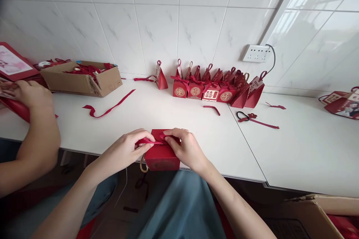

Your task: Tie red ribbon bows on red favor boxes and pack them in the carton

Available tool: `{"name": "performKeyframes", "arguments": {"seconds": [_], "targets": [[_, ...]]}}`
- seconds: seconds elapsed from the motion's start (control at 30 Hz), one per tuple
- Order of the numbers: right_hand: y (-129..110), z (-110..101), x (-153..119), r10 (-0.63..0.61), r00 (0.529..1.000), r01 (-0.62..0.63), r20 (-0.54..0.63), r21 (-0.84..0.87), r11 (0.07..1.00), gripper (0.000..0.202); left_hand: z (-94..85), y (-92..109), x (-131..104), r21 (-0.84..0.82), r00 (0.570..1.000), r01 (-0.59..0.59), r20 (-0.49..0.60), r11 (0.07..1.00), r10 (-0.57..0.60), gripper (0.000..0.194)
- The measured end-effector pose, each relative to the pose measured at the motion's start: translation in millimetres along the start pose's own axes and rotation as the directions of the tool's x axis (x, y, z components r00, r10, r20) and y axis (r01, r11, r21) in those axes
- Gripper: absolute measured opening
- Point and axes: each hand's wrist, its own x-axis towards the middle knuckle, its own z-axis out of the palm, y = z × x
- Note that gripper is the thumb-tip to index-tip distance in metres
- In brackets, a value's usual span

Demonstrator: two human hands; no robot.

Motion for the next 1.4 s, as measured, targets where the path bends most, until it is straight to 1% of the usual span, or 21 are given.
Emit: {"name": "performKeyframes", "arguments": {"seconds": [0.07,0.13,0.2,0.23,0.3,0.4,0.47,0.53,0.6,0.67,0.73,0.8,0.9,0.97,1.03,1.13,1.23,1.3,1.37,1.4], "targets": [[0.5,1.4,-1.8,0.007,1.0,-0.007,-0.016,0.029,1.0,0.015,0.1,1.6,0.9,0.071,0.997,-0.062,-0.037,0.996,0.065,0.023],[0.7,3.6,-2.9,0.049,0.998,-0.046,-0.036,0.081,0.996,0.009,-1.2,3.0,1.6,0.12,0.988,-0.128,-0.072,0.985,0.137,0.023],[1.0,6.0,-3.0,0.108,0.992,-0.099,-0.062,0.129,0.987,0.011,-3.6,4.5,2.6,0.136,0.977,-0.178,-0.092,0.974,0.192,0.021],[1.1,7.0,-2.7,0.131,0.989,-0.119,-0.074,0.147,0.982,0.013,-5.0,5.4,3.4,0.133,0.975,-0.187,-0.092,0.973,0.2,0.019],[1.2,8.4,-1.5,0.155,0.985,-0.14,-0.078,0.174,0.975,0.014,-7.6,7.4,5.8,0.112,0.98,-0.174,-0.077,0.978,0.183,0.019],[0.2,8.7,1.0,0.153,0.986,-0.136,-0.074,0.192,0.972,0.013,-11.1,10.2,10.8,0.051,0.989,-0.132,-0.053,0.99,0.135,0.022],[-2.0,8.3,2.4,0.148,0.986,-0.132,-0.079,0.172,0.976,0.013,-14.4,11.6,13.8,0.005,0.994,-0.105,-0.008,0.994,0.105,0.022],[-5.6,8.3,3.8,0.145,0.986,-0.133,-0.077,0.148,0.98,0.012,-19.1,12.6,15.3,-0.016,0.994,-0.083,0.068,0.996,0.084,0.021],[-9.7,9.0,5.3,0.15,0.987,-0.14,-0.065,0.136,0.981,0.012,-24.5,13.5,15.2,-0.002,0.987,-0.089,0.138,0.996,0.088,0.022],[-12.8,10.5,6.7,0.149,0.988,-0.142,-0.048,0.132,0.981,0.013,-28.9,14.7,14.3,0.027,0.98,-0.114,0.168,0.993,0.108,0.026],[-13.6,12.2,7.8,0.128,0.991,-0.124,-0.027,0.125,0.984,0.015,-31.3,16.4,13.8,0.047,0.977,-0.139,0.168,0.989,0.129,0.03],[-11.9,13.6,7.9,0.086,0.996,-0.084,-0.02,0.109,0.99,0.016,-31.6,18.3,14.6,0.05,0.978,-0.163,0.144,0.985,0.154,0.031],[-6.2,14.5,6.3,0.052,0.999,-0.05,-0.014,0.147,0.988,0.012,-30.2,20.7,19.4,0.009,0.977,-0.198,0.077,0.98,0.197,0.027],[-2.7,14.2,4.7,0.068,0.998,-0.065,-0.009,0.226,0.972,0.016,-28.5,21.0,25.0,-0.036,0.98,-0.188,0.05,0.981,0.19,0.02],[-0.8,13.4,3.3,0.09,0.996,-0.086,-0.002,0.287,0.954,0.021,-25.4,19.1,32.3,-0.091,0.983,-0.174,0.049,0.981,0.179,0.015],[-0.4,12.0,1.9,0.108,0.994,-0.102,0.0,0.314,0.944,0.016,-16.4,10.8,44.1,-0.188,0.981,-0.182,0.027,0.965,0.191,0.018],[-0.3,11.1,1.1,0.136,0.989,-0.111,-0.05,0.344,0.932,0.016,-3.1,-1.5,51.6,-0.253,0.986,-0.166,-0.032,0.953,0.163,0.021],[0.2,10.6,0.7,0.158,0.984,-0.117,-0.084,0.369,0.922,0.019,4.9,-7.8,51.3,-0.264,0.989,-0.14,-0.089,0.954,0.12,0.018],[0.0,10.1,-0.1,0.176,0.979,-0.127,-0.101,0.373,0.919,0.021,10.3,-9.8,46.0,-0.238,0.99,-0.119,-0.109,0.964,0.095,0.014],[-0.5,9.7,-0.6,0.183,0.978,-0.134,-0.103,0.363,0.922,0.021,11.8,-9.0,41.8,-0.2,0.989,-0.119,-0.11,0.973,0.099,0.012]]}}
